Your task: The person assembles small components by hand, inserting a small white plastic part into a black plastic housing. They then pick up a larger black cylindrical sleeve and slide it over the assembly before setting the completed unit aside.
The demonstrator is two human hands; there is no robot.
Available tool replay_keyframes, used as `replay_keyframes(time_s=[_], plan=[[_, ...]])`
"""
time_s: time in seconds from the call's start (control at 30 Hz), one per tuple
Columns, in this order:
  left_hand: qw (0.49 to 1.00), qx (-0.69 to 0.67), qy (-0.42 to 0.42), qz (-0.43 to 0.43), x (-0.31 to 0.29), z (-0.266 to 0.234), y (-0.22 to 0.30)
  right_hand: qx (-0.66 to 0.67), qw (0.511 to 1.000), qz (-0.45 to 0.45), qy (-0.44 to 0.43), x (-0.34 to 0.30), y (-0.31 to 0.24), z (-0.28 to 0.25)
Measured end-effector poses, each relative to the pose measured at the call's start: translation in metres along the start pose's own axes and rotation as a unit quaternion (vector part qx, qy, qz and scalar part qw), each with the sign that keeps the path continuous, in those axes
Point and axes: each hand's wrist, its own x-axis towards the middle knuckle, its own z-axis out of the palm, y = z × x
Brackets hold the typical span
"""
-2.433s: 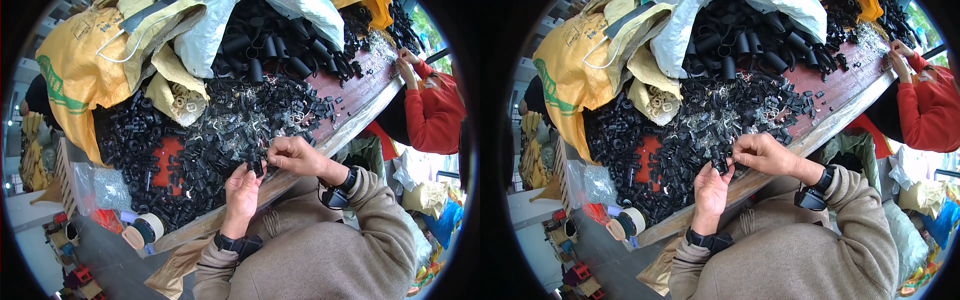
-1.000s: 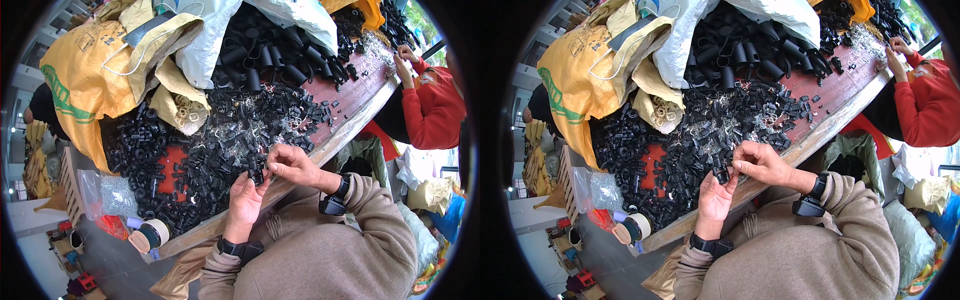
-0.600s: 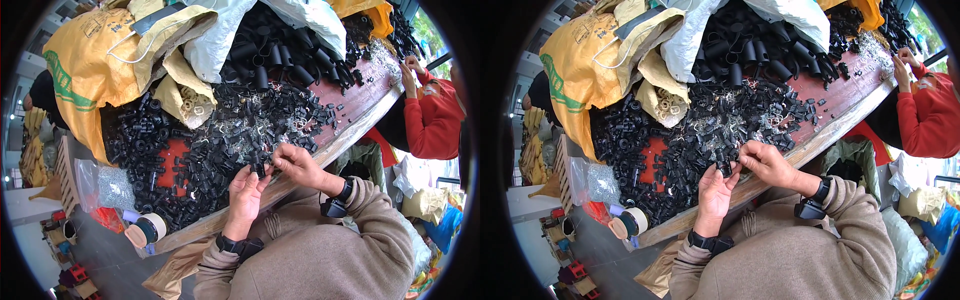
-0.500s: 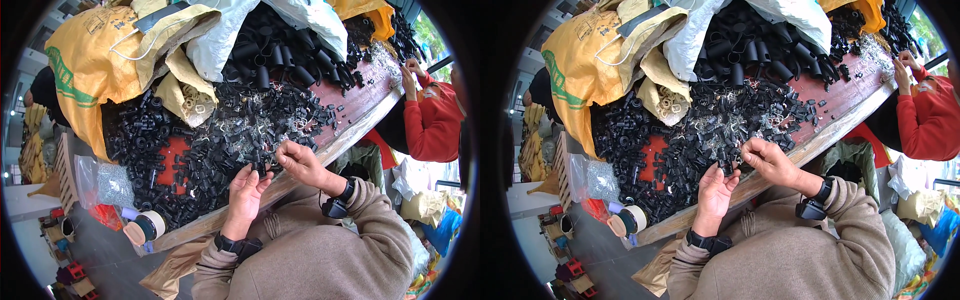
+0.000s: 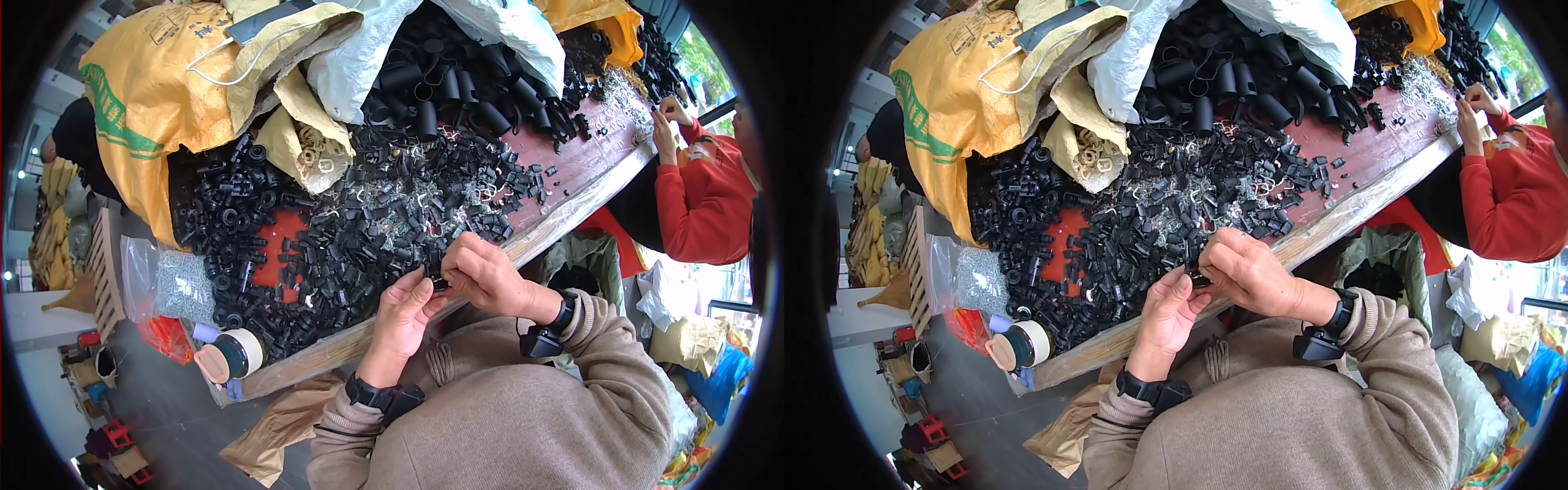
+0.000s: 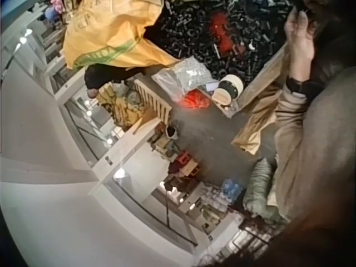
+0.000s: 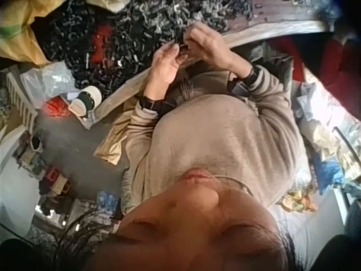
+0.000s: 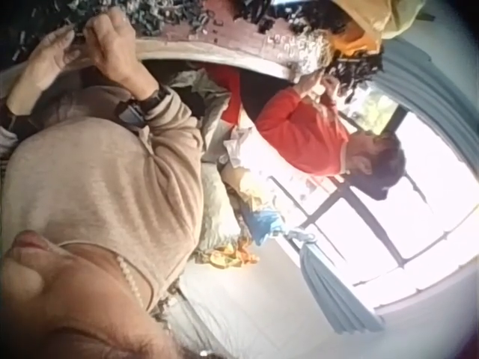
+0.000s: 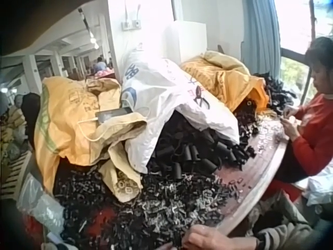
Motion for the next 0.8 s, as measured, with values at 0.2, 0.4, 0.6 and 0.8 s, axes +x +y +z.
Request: replay_keyframes(time_s=[0.2, 0.4, 0.6, 0.8], plan=[[1.000, 0.005, -0.007, -0.003, -0.004, 0.002, -0.003, -0.040, 0.999, -0.020, -0.003, -0.006, -0.002, -0.003], [0.999, 0.025, -0.001, -0.025, -0.006, 0.005, -0.004, -0.122, 0.990, -0.072, -0.018, -0.012, -0.002, -0.003], [0.999, 0.018, 0.006, -0.030, -0.003, -0.002, -0.002, -0.060, 0.995, -0.058, -0.045, -0.007, 0.005, 0.001], [0.998, 0.042, 0.011, -0.036, -0.004, -0.011, 0.012, 0.133, 0.971, 0.173, -0.100, 0.003, 0.007, 0.006]])
